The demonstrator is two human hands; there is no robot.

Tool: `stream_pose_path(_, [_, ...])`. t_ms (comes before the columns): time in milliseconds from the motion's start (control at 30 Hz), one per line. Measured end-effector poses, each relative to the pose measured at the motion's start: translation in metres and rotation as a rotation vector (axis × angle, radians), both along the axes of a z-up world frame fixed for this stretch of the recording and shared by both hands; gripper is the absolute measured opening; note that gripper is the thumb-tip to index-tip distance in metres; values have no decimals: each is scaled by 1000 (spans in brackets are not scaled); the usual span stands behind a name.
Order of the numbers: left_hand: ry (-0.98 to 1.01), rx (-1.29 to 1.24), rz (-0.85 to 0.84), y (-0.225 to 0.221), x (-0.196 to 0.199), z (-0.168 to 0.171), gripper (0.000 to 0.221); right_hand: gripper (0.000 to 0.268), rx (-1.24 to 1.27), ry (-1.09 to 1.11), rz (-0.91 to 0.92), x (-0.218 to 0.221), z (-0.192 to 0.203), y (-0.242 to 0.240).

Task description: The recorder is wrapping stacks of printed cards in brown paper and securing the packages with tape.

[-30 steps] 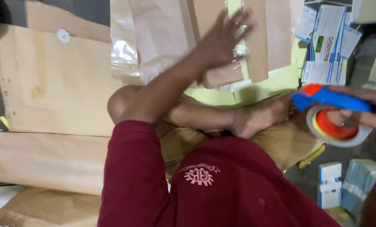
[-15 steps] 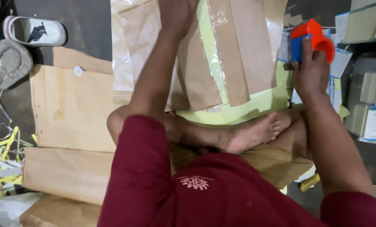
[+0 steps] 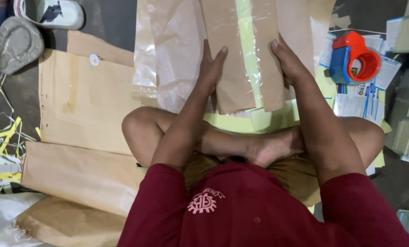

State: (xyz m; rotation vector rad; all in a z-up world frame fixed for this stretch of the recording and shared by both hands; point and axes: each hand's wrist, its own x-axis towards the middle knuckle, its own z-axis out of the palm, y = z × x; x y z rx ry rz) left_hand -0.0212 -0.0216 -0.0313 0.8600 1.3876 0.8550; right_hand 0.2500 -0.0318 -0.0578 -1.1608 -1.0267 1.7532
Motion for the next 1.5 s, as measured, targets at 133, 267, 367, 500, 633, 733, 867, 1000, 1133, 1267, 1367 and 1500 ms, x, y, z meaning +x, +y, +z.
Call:
stream_pose_path(133, [-30,28,-39,-3,0,2,92,71,-193,36,-59,-17,23,-7])
stream_pose_path(267, [-26,47,-72,9,-5,-17,93,70,-153,93,-97,-13,3,-11])
stream_pose_path(367, [-39,75,-126,20,-14,-21,92,71,-156,154,-102,-27,17,-12])
stream_pose_path(500, [15,29,-167,20,-16,-26,95,73,-144,197,-135,-29,3,-15])
stream_pose_path(633, [-44,88,-163,19,-17,-28,100,72,-112,111,-141,-24,1,-15])
stream_pose_path(733, [-68,67,-199,14,-18,-13,104,70,-143,175,-133,-17,-11,-19])
stream_pose_path(867, [-71,-41,-189,-24,-21,-29,107,75,-234,234,-181,-16,-32,-43])
stream_pose_path(1000, [-224,-152,-109,-53,-17,-22,110,80,-225,285,-201,-20,-24,-67])
stream_pose_path(1133, [-399,-210,-149,-76,-10,-11,103,83,-274,151,-200,-26,-17,-93])
stream_pose_path(1267, [-216,-183,-93,-92,-8,-22,102,82,-183,236,-157,-33,6,-110])
stream_pose_path(1367, [-48,-215,-309,-101,-37,-6,113,82,-306,150,85,-10,25,-115])
stream_pose_path(1500, [238,10,-601,-102,-79,31,98,67,-78,-166,386,37,18,-110])
